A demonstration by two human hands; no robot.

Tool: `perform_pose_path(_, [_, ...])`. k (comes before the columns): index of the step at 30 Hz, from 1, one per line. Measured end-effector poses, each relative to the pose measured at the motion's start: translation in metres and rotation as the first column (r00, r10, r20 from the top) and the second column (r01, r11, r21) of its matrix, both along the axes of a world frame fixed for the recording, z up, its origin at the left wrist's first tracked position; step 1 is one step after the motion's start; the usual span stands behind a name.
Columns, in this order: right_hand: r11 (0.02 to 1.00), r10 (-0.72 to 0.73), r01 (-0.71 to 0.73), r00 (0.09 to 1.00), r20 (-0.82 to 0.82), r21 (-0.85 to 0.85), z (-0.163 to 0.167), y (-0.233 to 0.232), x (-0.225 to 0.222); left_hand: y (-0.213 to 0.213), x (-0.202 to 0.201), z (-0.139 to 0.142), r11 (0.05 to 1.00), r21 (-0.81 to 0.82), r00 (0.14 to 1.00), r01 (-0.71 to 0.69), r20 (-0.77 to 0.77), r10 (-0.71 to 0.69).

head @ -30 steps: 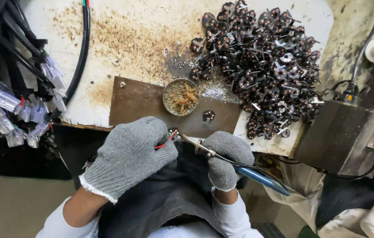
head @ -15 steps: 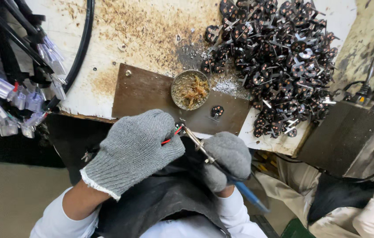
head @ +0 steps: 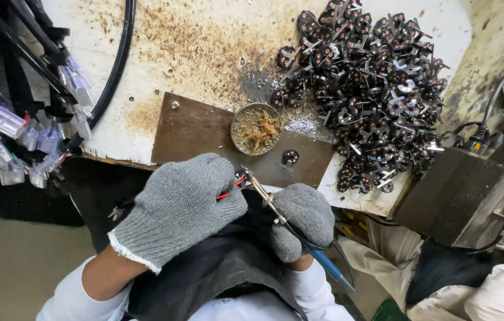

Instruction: The person, wearing gloves, holds stripped wire ends and uses a soldering iron to tin the exposed copper strands, dipping them into a small dish of flux or solder paste between wires. They repeatedly process wire leads one at a time at a cluttered workbench, occasionally setting finished wires aside.

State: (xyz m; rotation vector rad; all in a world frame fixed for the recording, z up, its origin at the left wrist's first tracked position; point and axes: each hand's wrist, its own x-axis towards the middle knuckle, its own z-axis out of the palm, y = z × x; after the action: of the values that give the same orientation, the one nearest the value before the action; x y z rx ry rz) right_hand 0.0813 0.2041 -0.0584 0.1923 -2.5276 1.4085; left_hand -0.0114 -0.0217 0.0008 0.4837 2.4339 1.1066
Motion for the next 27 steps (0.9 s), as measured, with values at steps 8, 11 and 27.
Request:
perform_pose_path(8, [1.000,0.008,-0.008,1.000,-0.013,0.030,-0.001,0.005,0.000,0.002,-0.002,0.002,1.000,-0.019,1.000,0.007,-0.008,-0.007])
perform_pose_path(11, [0.999,0.049,-0.049,0.998,-0.043,-0.001,-0.004,0.006,0.001,0.002,-0.001,0.001,1.000,-0.014,1.000,-0.002,-0.018,0.001])
perform_pose_path(27, [0.992,0.129,-0.130,0.986,-0.104,0.002,0.004,0.003,-0.010,0.000,-0.001,-0.002,1.000,-0.009,1.000,0.016,0.005,-0.016])
